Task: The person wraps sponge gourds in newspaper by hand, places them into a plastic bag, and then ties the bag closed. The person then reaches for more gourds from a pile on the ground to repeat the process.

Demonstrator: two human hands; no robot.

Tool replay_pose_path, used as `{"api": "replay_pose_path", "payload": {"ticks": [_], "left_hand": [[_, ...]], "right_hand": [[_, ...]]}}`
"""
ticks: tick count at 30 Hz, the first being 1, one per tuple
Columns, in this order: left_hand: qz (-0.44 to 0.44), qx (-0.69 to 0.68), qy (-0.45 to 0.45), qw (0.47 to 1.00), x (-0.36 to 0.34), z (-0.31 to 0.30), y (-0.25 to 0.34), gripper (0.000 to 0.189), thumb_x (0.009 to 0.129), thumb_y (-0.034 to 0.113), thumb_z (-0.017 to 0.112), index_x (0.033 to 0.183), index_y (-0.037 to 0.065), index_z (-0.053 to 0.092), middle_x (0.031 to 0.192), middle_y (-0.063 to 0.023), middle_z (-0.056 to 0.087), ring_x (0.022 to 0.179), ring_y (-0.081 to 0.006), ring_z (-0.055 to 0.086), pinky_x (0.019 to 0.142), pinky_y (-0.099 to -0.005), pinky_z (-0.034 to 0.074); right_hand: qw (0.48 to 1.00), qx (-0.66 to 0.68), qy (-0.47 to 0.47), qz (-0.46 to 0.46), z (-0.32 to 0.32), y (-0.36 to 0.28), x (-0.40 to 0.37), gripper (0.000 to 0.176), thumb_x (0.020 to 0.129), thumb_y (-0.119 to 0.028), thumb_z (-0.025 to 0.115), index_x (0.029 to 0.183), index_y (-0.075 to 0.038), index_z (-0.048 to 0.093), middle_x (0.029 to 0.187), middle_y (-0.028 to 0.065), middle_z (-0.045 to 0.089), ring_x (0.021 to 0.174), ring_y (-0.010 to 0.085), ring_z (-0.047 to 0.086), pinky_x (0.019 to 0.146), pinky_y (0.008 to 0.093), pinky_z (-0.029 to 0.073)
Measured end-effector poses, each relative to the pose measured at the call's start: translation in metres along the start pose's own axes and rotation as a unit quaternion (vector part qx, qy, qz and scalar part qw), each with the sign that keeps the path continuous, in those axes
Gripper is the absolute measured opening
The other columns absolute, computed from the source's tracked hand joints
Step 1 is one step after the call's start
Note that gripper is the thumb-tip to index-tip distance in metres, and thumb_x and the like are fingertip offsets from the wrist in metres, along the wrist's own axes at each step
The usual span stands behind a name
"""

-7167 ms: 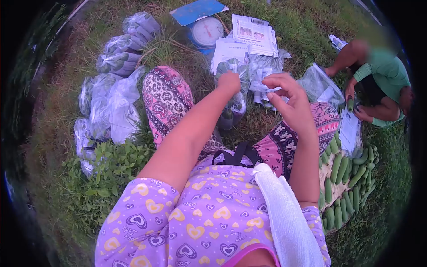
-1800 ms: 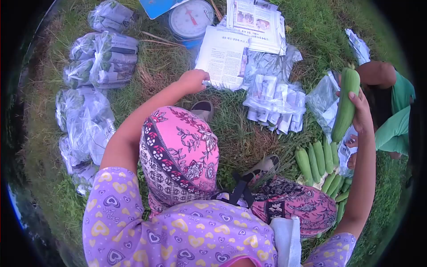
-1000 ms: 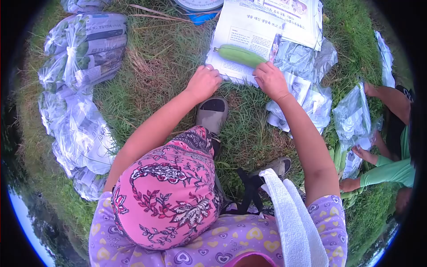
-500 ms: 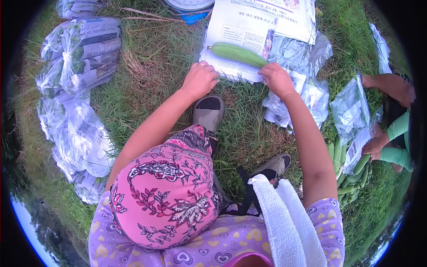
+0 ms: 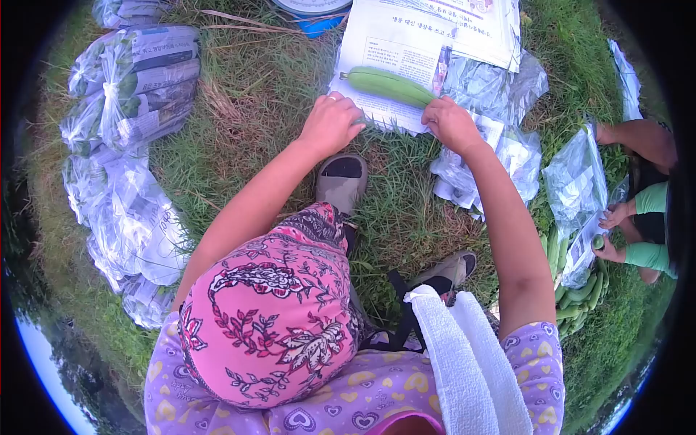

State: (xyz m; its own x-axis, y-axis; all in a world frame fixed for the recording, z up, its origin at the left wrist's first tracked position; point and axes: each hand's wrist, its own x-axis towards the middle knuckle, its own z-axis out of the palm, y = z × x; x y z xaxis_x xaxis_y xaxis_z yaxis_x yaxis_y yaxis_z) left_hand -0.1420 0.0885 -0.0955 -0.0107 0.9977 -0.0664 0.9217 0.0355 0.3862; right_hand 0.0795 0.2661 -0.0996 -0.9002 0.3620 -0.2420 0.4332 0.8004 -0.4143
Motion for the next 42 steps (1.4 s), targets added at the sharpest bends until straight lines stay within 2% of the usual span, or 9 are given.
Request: {"api": "replay_pose_path", "payload": {"ticks": [9,15,20,23,26,34,36,39,42], "left_hand": [[0.012,-0.042,0.076,0.996,0.014,-0.004,-0.003,0.029,0.079,0.029,0.068,0.100,0.011,0.065,0.100,-0.0060,0.060,0.103,-0.0252,0.052,0.090,-0.0403,0.040],[0.025,0.032,0.014,0.999,0.041,-0.009,-0.015,0.019,0.074,0.017,0.070,0.091,0.011,0.067,0.100,-0.0029,0.059,0.104,-0.0231,0.052,0.087,-0.0381,0.042],[0.072,0.030,0.085,0.993,0.062,-0.002,-0.026,0.010,0.076,0.013,0.066,0.085,0.009,0.065,0.101,-0.0030,0.061,0.103,-0.0237,0.053,0.087,-0.0389,0.043],[0.060,0.016,0.087,0.994,0.077,0.003,-0.035,0.011,0.078,0.012,0.064,0.088,0.009,0.063,0.101,-0.0042,0.062,0.102,-0.0251,0.054,0.088,-0.0400,0.043],[0.048,0.022,0.081,0.995,0.086,0.001,-0.037,0.009,0.078,0.012,0.063,0.086,0.008,0.063,0.096,-0.0040,0.062,0.098,-0.0260,0.055,0.086,-0.0398,0.044],[-0.092,-0.053,0.204,0.973,0.067,0.000,-0.021,0.020,0.077,0.014,0.066,0.095,0.007,0.059,0.097,-0.0086,0.062,0.100,-0.0268,0.055,0.089,-0.0392,0.043],[-0.150,-0.082,0.247,0.954,0.055,0.002,-0.014,0.023,0.078,0.014,0.066,0.098,0.006,0.059,0.100,-0.0091,0.061,0.101,-0.0253,0.056,0.089,-0.0377,0.043],[-0.285,-0.328,0.099,0.895,0.041,0.011,-0.006,0.029,0.078,0.015,0.067,0.105,0.005,0.058,0.107,-0.0099,0.059,0.103,-0.0229,0.055,0.085,-0.0370,0.043],[-0.388,-0.633,0.019,0.669,0.036,0.020,0.006,0.033,0.087,0.021,0.061,0.114,0.004,0.053,0.116,-0.0069,0.057,0.101,-0.0181,0.056,0.085,-0.0312,0.043]], "right_hand": [[0.959,0.201,0.097,0.173,0.003,0.020,-0.003,0.014,0.081,-0.012,0.058,0.092,-0.006,0.065,0.089,0.0138,0.067,0.083,0.0306,0.064,0.077,0.0388,0.050],[0.933,0.239,0.114,0.244,0.011,0.032,0.002,0.018,0.081,-0.015,0.059,0.096,-0.006,0.065,0.087,0.0138,0.068,0.081,0.0277,0.065,0.076,0.0370,0.050],[0.914,0.242,0.127,0.301,0.004,0.019,0.004,0.016,0.080,-0.012,0.059,0.094,-0.006,0.065,0.090,0.0108,0.067,0.085,0.0259,0.063,0.078,0.0363,0.049],[0.944,-0.031,0.303,0.126,-0.015,-0.016,0.001,0.014,0.078,-0.010,0.060,0.091,-0.007,0.063,0.092,0.0079,0.063,0.091,0.0249,0.060,0.077,0.0351,0.047],[0.969,0.016,0.245,-0.023,0.001,-0.049,0.011,0.016,0.073,-0.009,0.061,0.089,-0.010,0.060,0.098,0.0059,0.057,0.097,0.0240,0.054,0.079,0.0357,0.044],[0.953,-0.102,0.286,0.009,0.045,-0.046,0.073,0.026,0.076,-0.011,0.054,0.102,-0.016,0.056,0.110,0.0045,0.051,0.105,0.0239,0.048,0.084,0.0405,0.038],[0.950,-0.100,0.296,0.027,0.047,-0.038,0.084,0.028,0.078,-0.010,0.053,0.104,-0.018,0.055,0.108,0.0045,0.051,0.104,0.0235,0.048,0.083,0.0392,0.038],[0.959,-0.087,0.263,0.064,0.042,-0.028,0.098,0.036,0.072,-0.007,0.059,0.107,-0.018,0.055,0.109,0.0041,0.052,0.105,0.0249,0.049,0.083,0.0407,0.040],[0.975,-0.081,0.192,0.081,0.029,-0.028,0.103,0.042,0.068,-0.010,0.065,0.108,-0.015,0.055,0.108,0.0056,0.052,0.104,0.0263,0.050,0.081,0.0414,0.042]]}}
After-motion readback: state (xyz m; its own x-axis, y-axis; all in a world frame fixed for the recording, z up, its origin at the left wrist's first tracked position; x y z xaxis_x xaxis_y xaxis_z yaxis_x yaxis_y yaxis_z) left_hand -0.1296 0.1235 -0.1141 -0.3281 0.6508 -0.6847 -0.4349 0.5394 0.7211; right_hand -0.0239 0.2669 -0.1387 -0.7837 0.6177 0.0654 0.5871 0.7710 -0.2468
